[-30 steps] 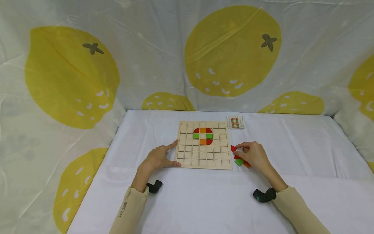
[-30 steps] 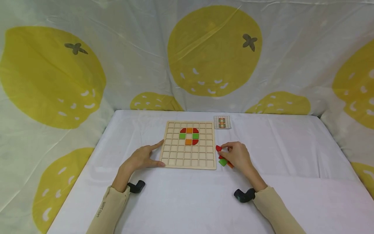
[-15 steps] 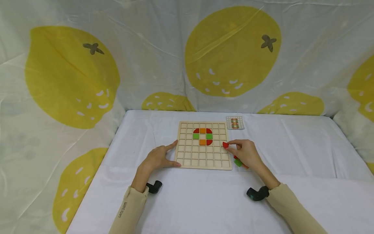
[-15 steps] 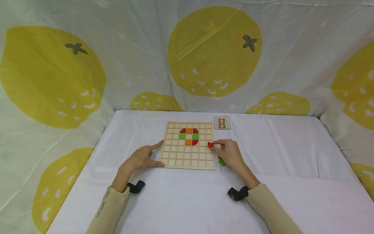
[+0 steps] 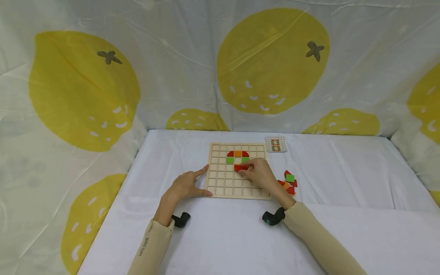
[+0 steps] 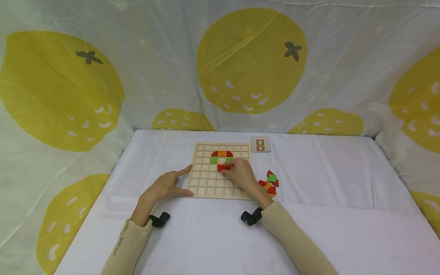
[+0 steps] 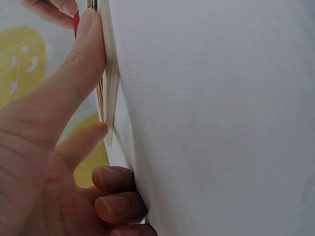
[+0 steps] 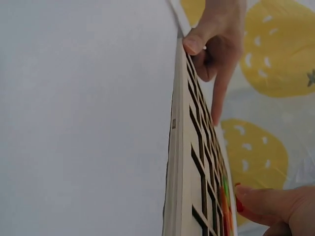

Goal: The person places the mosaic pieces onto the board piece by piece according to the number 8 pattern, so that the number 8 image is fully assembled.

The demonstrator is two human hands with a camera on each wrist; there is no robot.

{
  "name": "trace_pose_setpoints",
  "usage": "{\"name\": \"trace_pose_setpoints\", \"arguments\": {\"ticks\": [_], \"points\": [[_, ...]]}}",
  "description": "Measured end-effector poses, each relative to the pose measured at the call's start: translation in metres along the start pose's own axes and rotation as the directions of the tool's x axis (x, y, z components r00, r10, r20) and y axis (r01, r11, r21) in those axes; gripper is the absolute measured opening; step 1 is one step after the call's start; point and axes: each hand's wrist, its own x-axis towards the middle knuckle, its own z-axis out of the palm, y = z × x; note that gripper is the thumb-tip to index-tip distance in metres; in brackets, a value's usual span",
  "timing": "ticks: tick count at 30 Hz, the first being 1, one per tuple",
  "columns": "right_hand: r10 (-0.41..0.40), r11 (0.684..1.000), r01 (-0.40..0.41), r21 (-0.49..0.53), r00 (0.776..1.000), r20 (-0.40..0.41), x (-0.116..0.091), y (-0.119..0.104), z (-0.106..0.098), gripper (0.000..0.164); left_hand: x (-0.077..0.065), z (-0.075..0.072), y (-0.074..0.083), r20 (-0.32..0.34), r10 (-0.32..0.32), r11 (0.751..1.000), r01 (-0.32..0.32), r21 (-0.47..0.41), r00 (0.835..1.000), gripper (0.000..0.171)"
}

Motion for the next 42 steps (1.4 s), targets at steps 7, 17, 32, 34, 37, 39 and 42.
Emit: {"name": "trace_pose_setpoints", "arguments": {"ticks": [7, 17, 32, 34, 37, 39, 42], "points": [[-0.05, 0.999, 0.05, -0.008, 0.999, 0.005, 0.011, -0.009, 0.012, 0.029, 0.001, 0.0, -0.002, 0.0, 0.001, 1.0, -0.001, 0.012, 1.0, 0.106], [-0.049, 0.999, 0.049, -0.023, 0.999, -0.005, 0.017, -0.01, 0.019, 0.028, 0.0, -0.001, 0.0, -0.002, 0.016, 1.0, -0.016, 0.001, 1.0, 0.106], [-0.048, 0.999, 0.047, -0.028, 0.998, -0.033, 0.02, -0.007, 0.026, 0.028, 0.001, 0.0, -0.001, 0.004, 0.014, 1.0, -0.014, -0.015, 1.0, 0.107], [-0.048, 0.998, 0.046, -0.033, 0.998, -0.045, 0.02, -0.007, 0.026, 0.027, 0.001, 0.0, -0.001, 0.003, 0.014, 1.0, -0.014, -0.012, 1.0, 0.106], [-0.038, 0.999, 0.036, -0.033, 0.998, -0.055, 0.02, -0.008, 0.025, 0.027, 0.001, 0.0, -0.001, 0.003, 0.01, 1.0, -0.01, -0.006, 1.0, 0.106], [-0.03, 0.999, 0.029, -0.03, 0.998, -0.059, 0.019, -0.009, 0.025, 0.027, 0.001, 0.0, -0.001, 0.004, 0.005, 1.0, -0.005, -0.003, 1.0, 0.106], [-0.023, 0.999, 0.021, -0.026, 0.998, -0.06, 0.018, -0.01, 0.023, 0.027, 0.001, -0.001, -0.001, 0.004, 0.002, 1.0, -0.002, 0.003, 1.0, 0.106]]}}
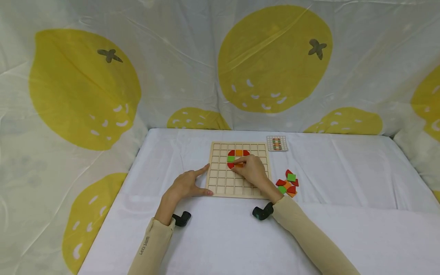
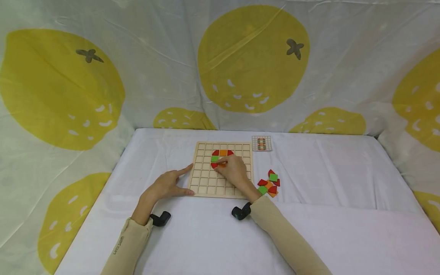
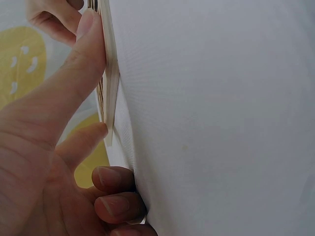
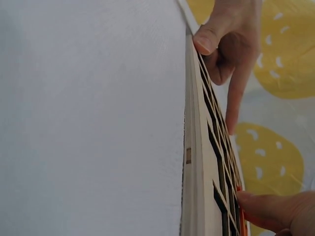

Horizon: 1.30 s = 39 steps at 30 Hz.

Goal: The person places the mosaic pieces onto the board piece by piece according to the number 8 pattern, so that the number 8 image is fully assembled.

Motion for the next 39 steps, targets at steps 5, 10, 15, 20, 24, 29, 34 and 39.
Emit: {"name": "trace_pose_setpoints", "arguments": {"ticks": [5, 10, 15, 20, 24, 29, 34, 39], "points": [[0.004, 0.999, -0.005, 0.048, 1.0, 0.013, -0.006, 0.004, -0.009, 0.026, 0.0, -0.001, 0.001, 0.001, -0.003, 1.0, 0.003, 0.006, 1.0, 0.106], [0.032, 0.996, -0.034, 0.078, 0.999, 0.023, -0.02, 0.014, -0.03, 0.025, -0.001, 0.0, 0.001, 0.005, -0.004, 1.0, 0.005, -0.005, 1.0, 0.106], [0.067, 0.996, -0.067, 0.054, 0.998, 0.007, -0.039, 0.033, -0.059, 0.026, -0.002, 0.0, 0.001, 0.007, -0.008, 1.0, 0.008, -0.016, 1.0, 0.106], [0.067, 0.998, -0.067, -0.009, 0.997, -0.03, -0.056, 0.056, -0.085, 0.025, -0.001, 0.001, 0.002, 0.01, -0.017, 0.999, 0.017, -0.035, 1.0, 0.106], [0.108, 0.993, -0.11, -0.049, 0.993, -0.05, -0.07, 0.07, -0.102, 0.026, -0.001, 0.001, 0.002, 0.009, -0.015, 0.999, 0.016, -0.046, 1.0, 0.106], [0.129, 0.985, -0.138, -0.105, 0.987, -0.093, -0.081, 0.081, -0.116, 0.028, -0.002, 0.001, 0.002, 0.002, -0.009, 0.999, 0.009, -0.043, 1.0, 0.106], [0.164, 0.975, -0.176, -0.133, 0.982, -0.098, -0.084, 0.086, -0.122, 0.032, -0.001, 0.001, 0.001, 0.0, -0.012, 0.999, 0.012, -0.04, 1.0, 0.106], [0.204, 0.968, -0.211, -0.137, 0.977, -0.06, -0.084, 0.088, -0.126, 0.038, -0.001, 0.002, 0.001, 0.003, -0.012, 0.999, 0.012, -0.041, 1.0, 0.106]]}}
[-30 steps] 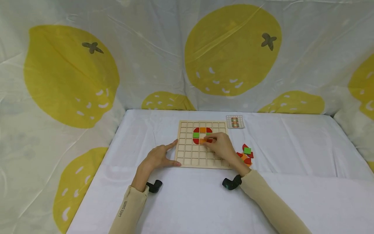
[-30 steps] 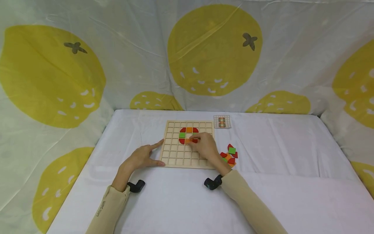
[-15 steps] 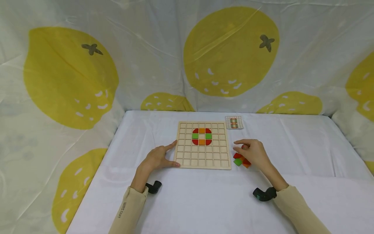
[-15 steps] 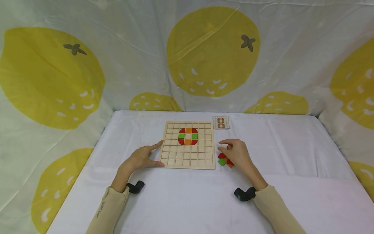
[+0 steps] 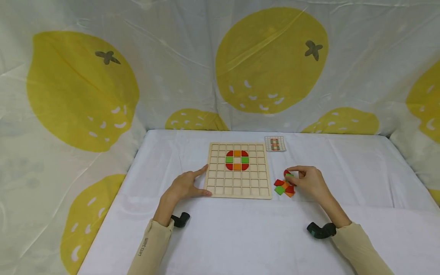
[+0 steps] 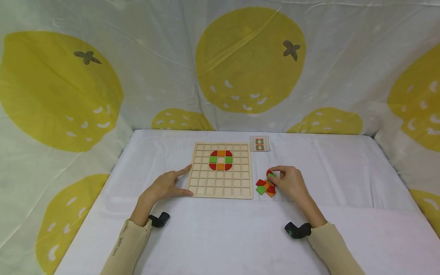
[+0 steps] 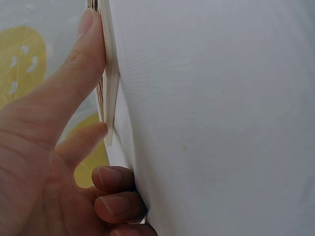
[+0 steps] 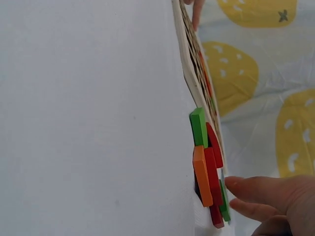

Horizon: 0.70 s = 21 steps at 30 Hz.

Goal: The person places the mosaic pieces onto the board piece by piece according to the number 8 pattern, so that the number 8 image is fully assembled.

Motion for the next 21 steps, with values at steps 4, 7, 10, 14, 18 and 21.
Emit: {"name": "trace_pose_setpoints", "arguments": {"ticks": [4, 7, 10, 14, 18, 21], "points": [[0.025, 1.0, -0.025, -0.004, 0.999, 0.035, -0.0003, 0.0021, -0.0015, 0.04, 0.0001, 0.0001, -0.0015, -0.002, 0.01, 1.0, -0.01, 0.005, 1.0, 0.106], [0.025, 1.0, -0.025, 0.008, 0.999, 0.026, 0.0006, 0.0036, 0.0003, 0.036, 0.0005, -0.0001, -0.0017, -0.003, 0.01, 1.0, -0.01, 0.007, 1.0, 0.106], [0.007, 1.0, -0.007, 0.009, 1.0, -0.016, 0.0028, 0.0049, 0.004, 0.029, 0.0003, -0.0005, -0.0012, -0.004, 0.005, 1.0, -0.005, 0.006, 1.0, 0.107], [-0.025, 1.0, 0.024, -0.004, 0.998, -0.055, 0.0053, 0.0058, 0.0072, 0.023, 0.0004, -0.0004, -0.0005, -0.003, 0.001, 1.0, -0.001, -0.001, 1.0, 0.106], [-0.011, 1.0, 0.011, -0.003, 1.0, -0.021, 0.0053, 0.0041, 0.0053, 0.026, 0.0005, -0.0004, -0.0002, -0.003, 0.003, 1.0, -0.003, -0.004, 1.0, 0.106], [0.0, 1.0, 0.0, 0.003, 1.0, 0.012, 0.0046, 0.0012, 0.003, 0.028, 0.0004, -0.0007, -0.0002, -0.003, 0.001, 1.0, -0.001, -0.005, 1.0, 0.106]]}}
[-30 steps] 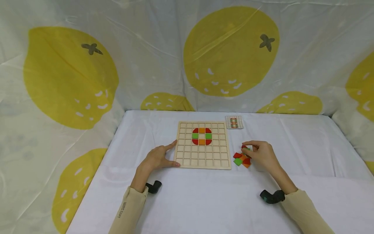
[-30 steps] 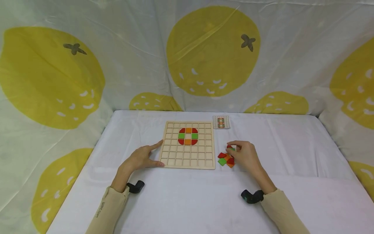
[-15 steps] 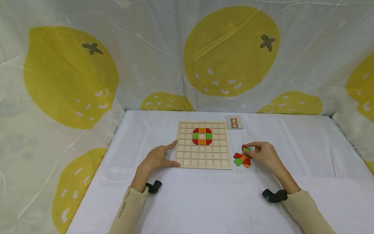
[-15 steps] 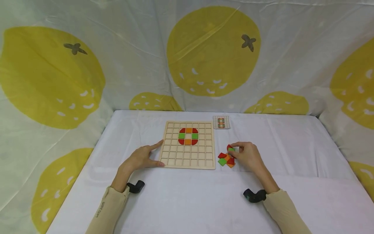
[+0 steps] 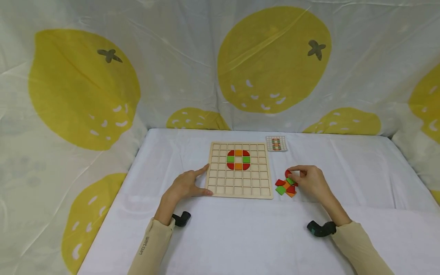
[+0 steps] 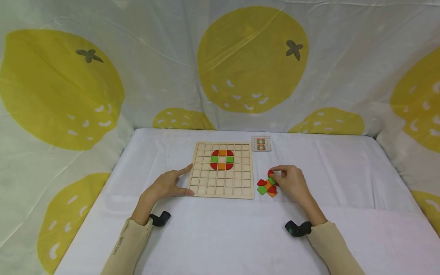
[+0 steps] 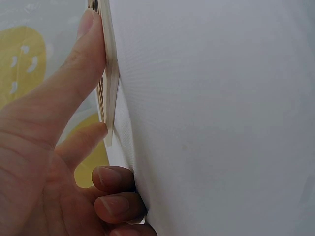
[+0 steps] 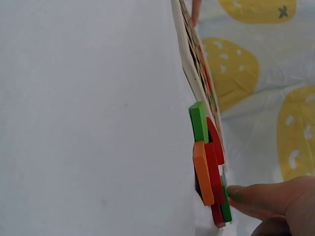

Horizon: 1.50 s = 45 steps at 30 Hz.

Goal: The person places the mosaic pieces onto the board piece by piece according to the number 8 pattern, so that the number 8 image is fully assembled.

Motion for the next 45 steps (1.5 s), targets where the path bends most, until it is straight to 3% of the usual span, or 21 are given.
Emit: {"name": "trace_pose_setpoints", "arguments": {"ticks": [9, 16, 22, 28, 33, 40, 45], "points": [[-0.113, 0.992, 0.107, 0.062, 0.987, 0.115, -0.004, -0.006, 0.004, 0.034, 0.001, 0.0, -0.001, 0.005, -0.006, 1.0, 0.006, 0.001, 1.0, 0.106], [-0.162, 0.987, 0.161, 0.021, 0.978, 0.13, -0.003, -0.01, 0.011, 0.026, 0.001, -0.001, -0.001, 0.004, -0.011, 1.0, 0.011, 0.016, 1.0, 0.106], [-0.143, 0.99, 0.141, 0.021, 0.983, 0.116, -0.001, -0.017, 0.019, 0.034, 0.0, -0.001, -0.001, 0.011, -0.016, 1.0, 0.016, 0.018, 1.0, 0.106], [-0.105, 0.994, 0.101, 0.041, 0.987, 0.118, -0.002, -0.021, 0.022, 0.031, 0.001, -0.001, -0.001, 0.011, -0.018, 1.0, 0.018, 0.017, 1.0, 0.107], [-0.118, 0.992, 0.109, 0.068, 0.983, 0.143, -0.003, -0.022, 0.024, 0.033, 0.002, 0.0, -0.002, 0.013, -0.018, 1.0, 0.018, 0.024, 1.0, 0.107], [-0.128, 0.991, 0.124, 0.049, 0.988, 0.088, -0.003, -0.023, 0.026, 0.03, 0.002, 0.001, -0.002, 0.012, -0.021, 1.0, 0.021, 0.014, 1.0, 0.106], [-0.12, 0.992, 0.115, 0.044, 0.985, 0.121, -0.002, -0.02, 0.023, 0.031, 0.002, 0.001, -0.002, 0.01, -0.023, 1.0, 0.023, 0.01, 1.0, 0.107]]}}
